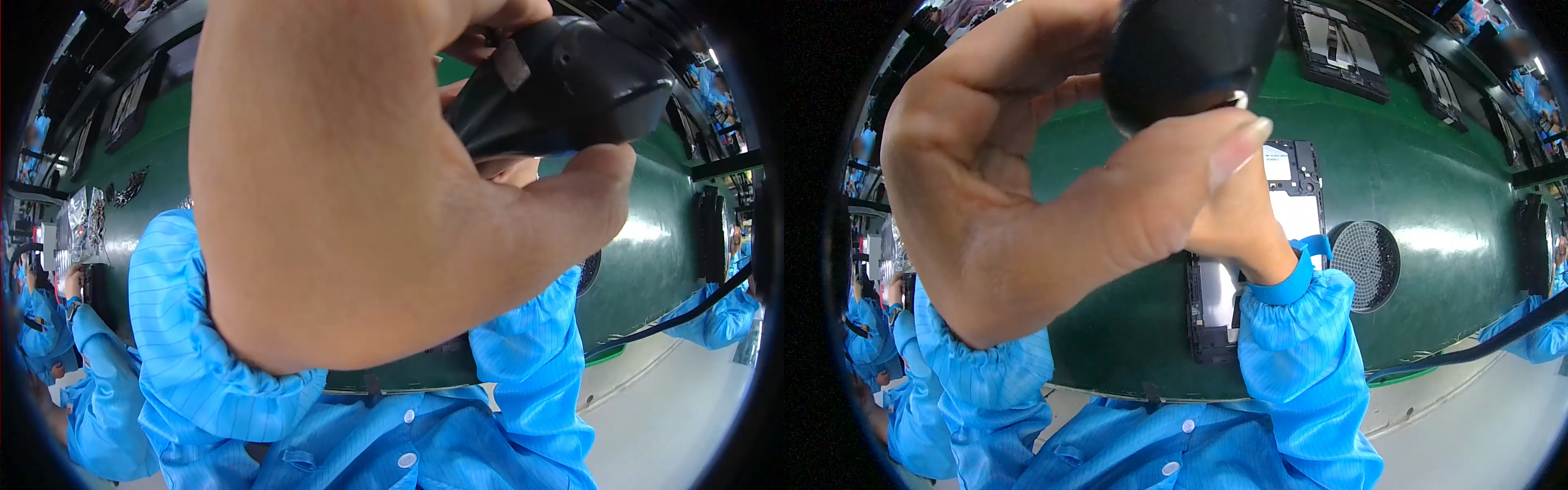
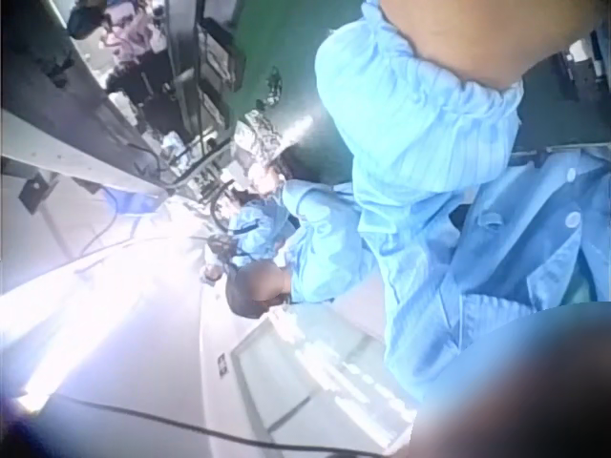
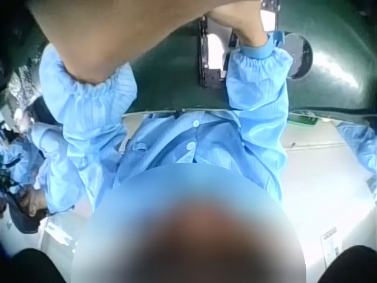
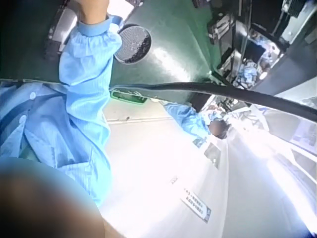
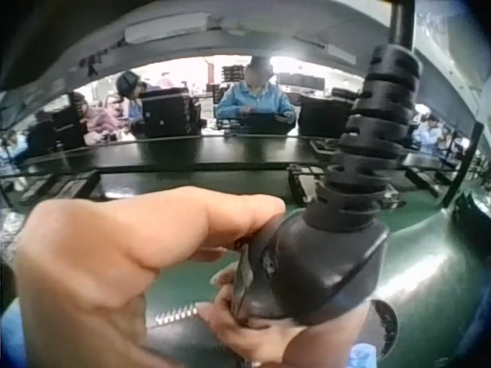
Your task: Using an electric screwdriver to fasten components inside an electronic device frame on an assembly line.
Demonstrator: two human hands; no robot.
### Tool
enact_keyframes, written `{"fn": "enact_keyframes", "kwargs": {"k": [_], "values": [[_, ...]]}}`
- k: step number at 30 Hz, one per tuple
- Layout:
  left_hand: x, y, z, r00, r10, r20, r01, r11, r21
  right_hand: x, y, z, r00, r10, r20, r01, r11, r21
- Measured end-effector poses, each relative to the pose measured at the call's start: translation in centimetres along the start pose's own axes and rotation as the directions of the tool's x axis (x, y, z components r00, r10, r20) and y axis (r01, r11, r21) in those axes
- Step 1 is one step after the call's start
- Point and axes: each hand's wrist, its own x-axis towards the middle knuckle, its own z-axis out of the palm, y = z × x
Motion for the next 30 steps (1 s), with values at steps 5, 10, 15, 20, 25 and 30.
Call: {"fn": "enact_keyframes", "kwargs": {"k": [5,10,15,20,25,30], "values": [[-0.1,-0.6,-0.5,1.0,0.022,0.009,-0.022,0.999,0.036,0.2,0.7,0.6,1.0,-0.024,-0.003,0.024,0.999,0.036],[0.2,-0.5,-1.1,0.997,0.08,-0.013,-0.08,0.996,0.037,0.6,-0.1,0.4,0.998,-0.059,0.004,0.059,0.998,0.014],[0.5,0.0,-1.8,0.986,0.156,-0.052,-0.154,0.988,0.029,0.3,-0.3,0.4,0.992,0.045,-0.114,-0.05,0.998,-0.038],[-2.1,2.7,-3.7,0.995,-0.067,-0.074,0.058,0.992,-0.112,-0.6,-0.9,2.1,0.94,0.295,-0.17,-0.277,0.953,0.124],[-10.9,2.4,-1.4,0.994,-0.058,0.091,0.052,0.996,0.071,0.5,-5.0,-1.1,0.921,0.082,-0.381,-0.032,0.99,0.136],[-15.7,5.3,5.9,0.92,0.206,0.333,-0.205,0.978,-0.039,-1.8,-7.8,-6.1,0.871,0.001,-0.49,0.016,0.999,0.03]]}}
